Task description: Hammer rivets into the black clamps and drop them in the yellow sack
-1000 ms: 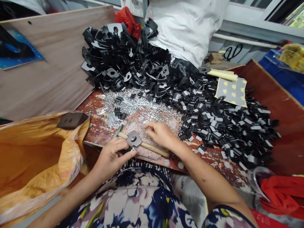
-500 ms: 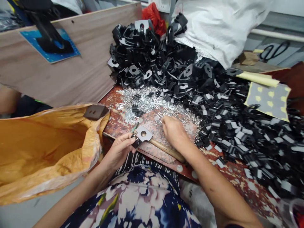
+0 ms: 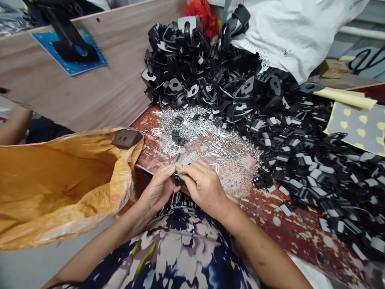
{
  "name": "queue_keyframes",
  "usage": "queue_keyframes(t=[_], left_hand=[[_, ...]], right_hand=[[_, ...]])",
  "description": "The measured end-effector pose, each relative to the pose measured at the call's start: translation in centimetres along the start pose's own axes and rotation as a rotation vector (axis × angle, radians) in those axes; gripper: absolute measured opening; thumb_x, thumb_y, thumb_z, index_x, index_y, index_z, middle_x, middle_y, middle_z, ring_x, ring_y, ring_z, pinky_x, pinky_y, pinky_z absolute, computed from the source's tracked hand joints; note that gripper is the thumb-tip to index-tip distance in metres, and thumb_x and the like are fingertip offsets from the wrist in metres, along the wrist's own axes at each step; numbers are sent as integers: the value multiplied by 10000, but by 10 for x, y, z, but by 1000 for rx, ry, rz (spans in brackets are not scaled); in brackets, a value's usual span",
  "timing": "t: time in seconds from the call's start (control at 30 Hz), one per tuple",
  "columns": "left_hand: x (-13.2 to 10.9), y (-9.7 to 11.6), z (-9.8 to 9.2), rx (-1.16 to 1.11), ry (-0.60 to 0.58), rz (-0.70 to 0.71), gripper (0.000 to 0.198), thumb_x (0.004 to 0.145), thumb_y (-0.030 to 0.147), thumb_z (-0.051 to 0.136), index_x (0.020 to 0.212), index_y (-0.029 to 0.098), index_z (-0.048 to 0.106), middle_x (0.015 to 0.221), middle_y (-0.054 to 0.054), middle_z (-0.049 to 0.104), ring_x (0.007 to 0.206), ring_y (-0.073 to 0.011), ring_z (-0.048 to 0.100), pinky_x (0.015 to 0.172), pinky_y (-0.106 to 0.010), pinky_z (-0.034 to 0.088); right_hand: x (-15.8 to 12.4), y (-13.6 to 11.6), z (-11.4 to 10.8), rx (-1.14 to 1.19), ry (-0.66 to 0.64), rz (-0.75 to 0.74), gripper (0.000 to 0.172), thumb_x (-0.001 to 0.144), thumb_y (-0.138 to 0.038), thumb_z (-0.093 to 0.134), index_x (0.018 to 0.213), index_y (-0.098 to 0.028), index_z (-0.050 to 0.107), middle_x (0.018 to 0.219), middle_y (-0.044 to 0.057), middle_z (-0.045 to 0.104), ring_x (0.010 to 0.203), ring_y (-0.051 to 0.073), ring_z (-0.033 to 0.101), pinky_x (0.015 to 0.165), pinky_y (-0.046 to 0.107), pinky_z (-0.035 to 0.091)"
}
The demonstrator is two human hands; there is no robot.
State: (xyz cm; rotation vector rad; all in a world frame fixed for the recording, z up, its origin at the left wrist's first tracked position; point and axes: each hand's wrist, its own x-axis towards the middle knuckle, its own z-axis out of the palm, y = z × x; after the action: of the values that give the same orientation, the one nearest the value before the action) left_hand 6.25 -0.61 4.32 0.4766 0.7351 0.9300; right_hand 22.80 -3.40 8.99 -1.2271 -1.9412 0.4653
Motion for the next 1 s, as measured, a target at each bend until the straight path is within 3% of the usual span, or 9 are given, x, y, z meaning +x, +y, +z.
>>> queue_keyframes(t=[0.1, 0.3, 0.5, 0.73, 0.87, 1.0], left_hand=[[-1, -2, -1, -8, 4, 2, 278, 772, 378, 853, 820, 147, 706, 723, 23, 580, 581, -90, 500, 454, -190, 453], [-6, -2, 5, -92, 128, 140, 283, 693, 301, 917, 767, 141, 696, 751, 20, 651, 648, -75, 565, 600, -166, 499], [-16, -4, -1, -109, 61, 92, 267, 787, 374, 846, 844, 165, 690, 759, 24, 623, 611, -100, 540, 487, -202, 441], [-27, -3, -3, -93, 118, 176, 341, 644, 294, 914, 658, 163, 599, 653, 46, 546, 596, -75, 456, 553, -189, 408], [-39, -4, -13, -31, 72, 143, 338, 682, 325, 889, 672, 160, 594, 669, 39, 525, 597, -86, 444, 536, -205, 401], [-55, -12, -30, 142, -38, 170, 305, 770, 336, 839, 937, 194, 627, 871, 17, 587, 690, -112, 540, 602, -226, 467]], right_hand=[[1, -5, 3, -79, 2, -41, 188, 1010, -141, 507, 932, -213, 662, 806, 26, 651, 787, 172, 579, 726, 339, 500], [8, -21, 11, -528, -61, -458, 295, 1015, -108, 476, 786, -177, 649, 675, 28, 555, 727, 185, 486, 764, 355, 487], [14, -20, 3, -315, -136, -274, 253, 1022, -91, 443, 849, -170, 609, 754, 25, 592, 741, 163, 495, 663, 290, 445], [3, -53, 39, -718, -23, -569, 284, 982, -69, 495, 782, -170, 669, 699, 47, 600, 720, 198, 511, 769, 362, 479], [-3, -52, 41, -596, -107, -403, 286, 1003, -95, 459, 809, -168, 656, 757, 53, 611, 745, 202, 520, 681, 339, 453], [-20, -46, 36, -466, -21, -238, 321, 1033, -137, 415, 815, -166, 648, 762, 63, 588, 774, 212, 497, 697, 338, 436]])
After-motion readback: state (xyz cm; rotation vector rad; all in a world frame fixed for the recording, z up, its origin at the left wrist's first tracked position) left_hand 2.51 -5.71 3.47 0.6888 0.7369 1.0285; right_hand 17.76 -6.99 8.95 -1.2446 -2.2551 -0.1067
